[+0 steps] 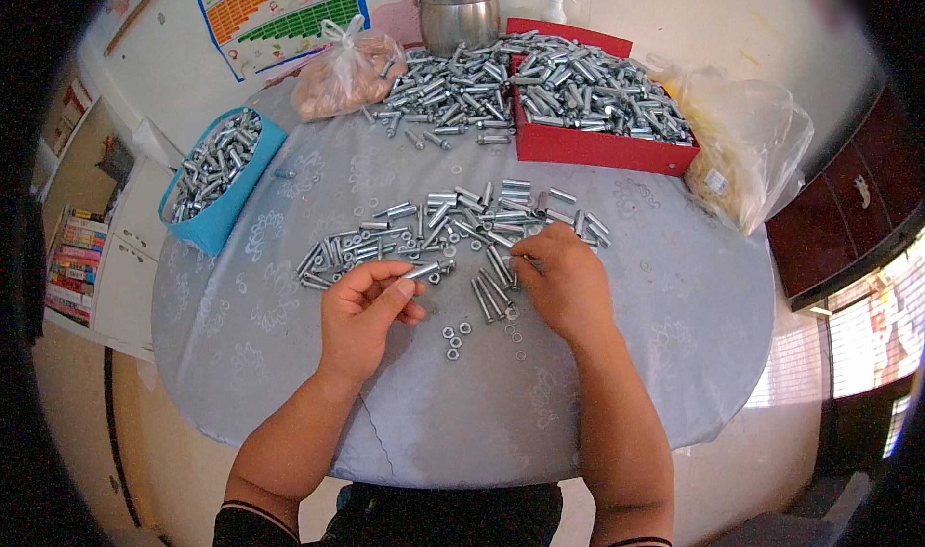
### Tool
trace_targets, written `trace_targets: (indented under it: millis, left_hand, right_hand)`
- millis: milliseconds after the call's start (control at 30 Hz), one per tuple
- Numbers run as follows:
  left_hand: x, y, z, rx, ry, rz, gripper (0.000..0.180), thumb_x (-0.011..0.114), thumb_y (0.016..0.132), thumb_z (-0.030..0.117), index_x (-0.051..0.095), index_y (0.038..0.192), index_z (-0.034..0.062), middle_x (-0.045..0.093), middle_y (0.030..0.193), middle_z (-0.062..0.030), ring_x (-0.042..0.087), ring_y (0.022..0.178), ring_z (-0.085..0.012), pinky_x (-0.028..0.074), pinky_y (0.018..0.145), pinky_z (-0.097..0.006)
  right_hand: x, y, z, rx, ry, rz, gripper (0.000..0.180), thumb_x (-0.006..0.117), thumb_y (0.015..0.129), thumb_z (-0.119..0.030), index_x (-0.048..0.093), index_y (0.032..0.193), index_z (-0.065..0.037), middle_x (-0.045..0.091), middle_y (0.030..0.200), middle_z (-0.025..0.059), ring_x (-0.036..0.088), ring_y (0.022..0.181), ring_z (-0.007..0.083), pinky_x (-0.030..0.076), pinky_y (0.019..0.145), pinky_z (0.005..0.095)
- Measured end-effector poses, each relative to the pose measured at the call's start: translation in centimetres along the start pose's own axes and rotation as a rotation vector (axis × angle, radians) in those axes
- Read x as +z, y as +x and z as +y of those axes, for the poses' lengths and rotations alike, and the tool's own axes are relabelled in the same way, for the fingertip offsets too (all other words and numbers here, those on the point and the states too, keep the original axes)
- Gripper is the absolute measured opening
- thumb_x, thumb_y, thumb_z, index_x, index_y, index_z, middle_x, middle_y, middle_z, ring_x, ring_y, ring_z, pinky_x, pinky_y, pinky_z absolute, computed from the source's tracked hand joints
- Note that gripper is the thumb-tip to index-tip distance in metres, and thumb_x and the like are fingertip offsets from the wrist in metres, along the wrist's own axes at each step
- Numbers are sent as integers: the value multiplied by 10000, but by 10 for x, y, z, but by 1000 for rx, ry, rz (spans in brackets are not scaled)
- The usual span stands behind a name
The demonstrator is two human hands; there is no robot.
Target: The person sits at a table and repeatedly picks up metal bolts and washers. They thread the washers onto the bolts by hand and place the assembled fasteners back onto the table surface. The person continues this repetitive assembly process throughout the clip.
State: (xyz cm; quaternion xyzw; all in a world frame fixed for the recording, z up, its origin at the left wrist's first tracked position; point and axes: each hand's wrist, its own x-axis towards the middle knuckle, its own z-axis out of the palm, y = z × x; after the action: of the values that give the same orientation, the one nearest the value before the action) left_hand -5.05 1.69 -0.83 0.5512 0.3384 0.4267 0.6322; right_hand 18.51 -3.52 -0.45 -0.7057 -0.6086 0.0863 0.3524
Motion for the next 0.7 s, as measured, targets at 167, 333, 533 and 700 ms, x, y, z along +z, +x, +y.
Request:
trace_targets:
  millis: [167,333,533,700]
  left_hand:
    - [3,-1,1,-20,-6,6,192,609,910,51,627,1093,-5,697,902,-100,663,703,-137,542,604,-250]
    - [2,0,-2,-27,-24,-6,193,612,910,52,627,1092,-6,697,907,-102,661,697,-134,545,606,-248]
    - [3,-1,-3,-41,-30,-21,196,609,914,55,627,1097,-9,695,910,-100,656,706,-131,545,619,-248]
    - [3,0,-2,-68,-32,-31,196,603,920,58,627,1100,-13,693,916,-103,653,708,-130,544,621,-249]
  right_hand:
    - [8,5,-7,17,-94,-42,131,645,802,-155,722,891,-97,604,886,113,617,851,309,501,741,404]
    - [11,5,-12,19,-199,-63,145,640,790,-142,723,902,-102,599,885,115,619,852,307,503,745,409]
    - [9,5,-12,28,-17,16,94,668,768,-83,689,859,-69,619,841,92,618,775,256,497,692,365]
    - [5,-2,-32,271,556,-19,74,695,807,-33,651,866,-23,634,766,8,555,666,79,454,609,244]
